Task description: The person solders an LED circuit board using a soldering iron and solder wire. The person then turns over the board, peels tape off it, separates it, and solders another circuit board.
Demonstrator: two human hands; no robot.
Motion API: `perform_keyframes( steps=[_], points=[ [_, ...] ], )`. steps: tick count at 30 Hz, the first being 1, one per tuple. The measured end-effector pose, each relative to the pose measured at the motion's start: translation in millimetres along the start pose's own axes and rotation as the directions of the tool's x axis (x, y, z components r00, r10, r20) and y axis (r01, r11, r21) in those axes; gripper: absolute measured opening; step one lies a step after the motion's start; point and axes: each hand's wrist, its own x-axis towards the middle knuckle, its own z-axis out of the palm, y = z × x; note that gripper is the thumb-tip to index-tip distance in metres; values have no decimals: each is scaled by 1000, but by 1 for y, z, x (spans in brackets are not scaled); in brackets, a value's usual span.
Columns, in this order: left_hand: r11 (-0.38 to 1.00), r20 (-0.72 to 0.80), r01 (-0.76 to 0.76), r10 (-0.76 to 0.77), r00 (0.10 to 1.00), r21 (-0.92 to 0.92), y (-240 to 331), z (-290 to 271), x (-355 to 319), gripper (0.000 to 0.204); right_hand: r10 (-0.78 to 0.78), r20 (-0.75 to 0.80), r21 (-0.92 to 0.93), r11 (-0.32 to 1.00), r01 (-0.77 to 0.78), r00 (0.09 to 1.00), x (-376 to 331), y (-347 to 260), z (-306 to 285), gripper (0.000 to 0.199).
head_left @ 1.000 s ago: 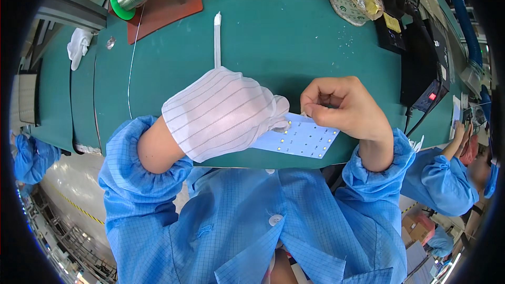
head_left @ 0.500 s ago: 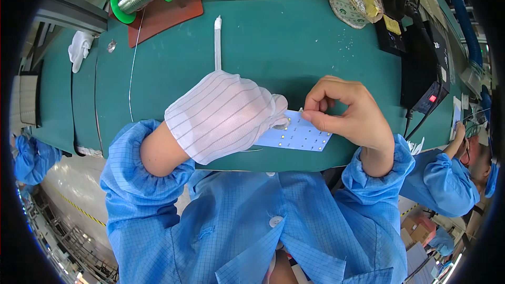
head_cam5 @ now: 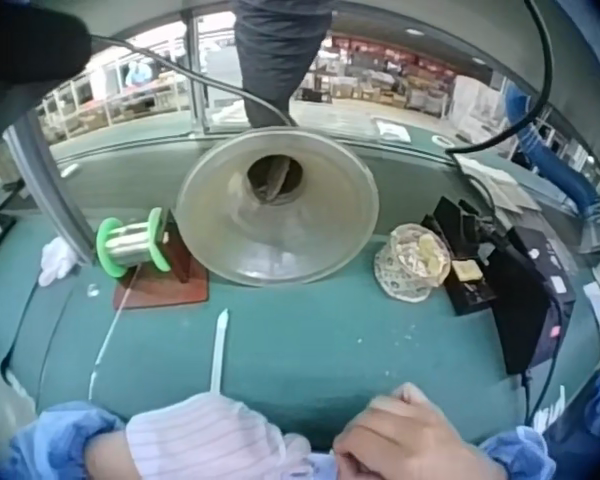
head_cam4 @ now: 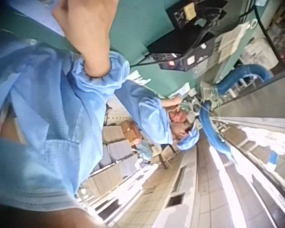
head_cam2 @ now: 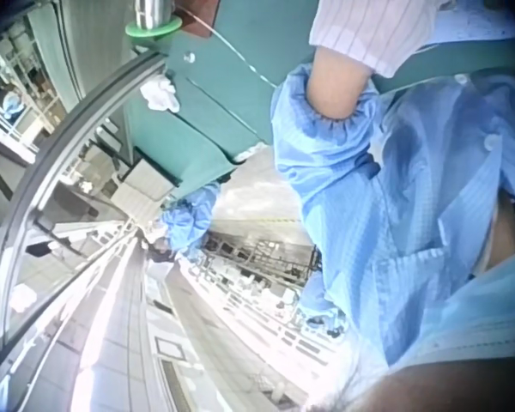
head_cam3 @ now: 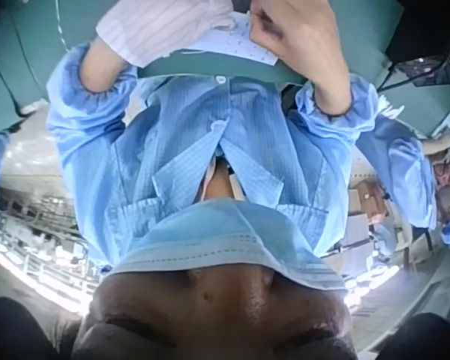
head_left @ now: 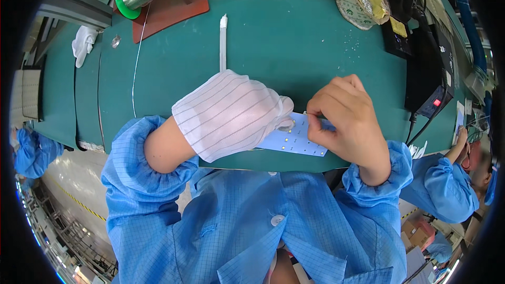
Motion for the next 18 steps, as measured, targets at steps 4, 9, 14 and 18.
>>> perform_keyframes(
  steps=[4, 9, 14, 18],
  points=[
    [1000, 31, 4, -4, 1000, -8, -2, -2, 3, 23, -32, -83, -52, 998, 28, 996, 0, 2, 3, 19],
    [998, 159, -13, 4, 987, 55, 5, -15, 7, 22, 221, 108, 373, 895, -246, 969, -5, 6, -10, 12],
    [982, -8, -178, 177, 984, -65, 3, -17, 0, 17, 189, 669, 721, 71, -689, 719, 2, 15, -24, 8],
    [964, -70, -238, 231, 970, -122, -4, -14, -3, 15, 200, 543, 829, 25, -559, 815, -3, 17, -16, 12]
  ],
)
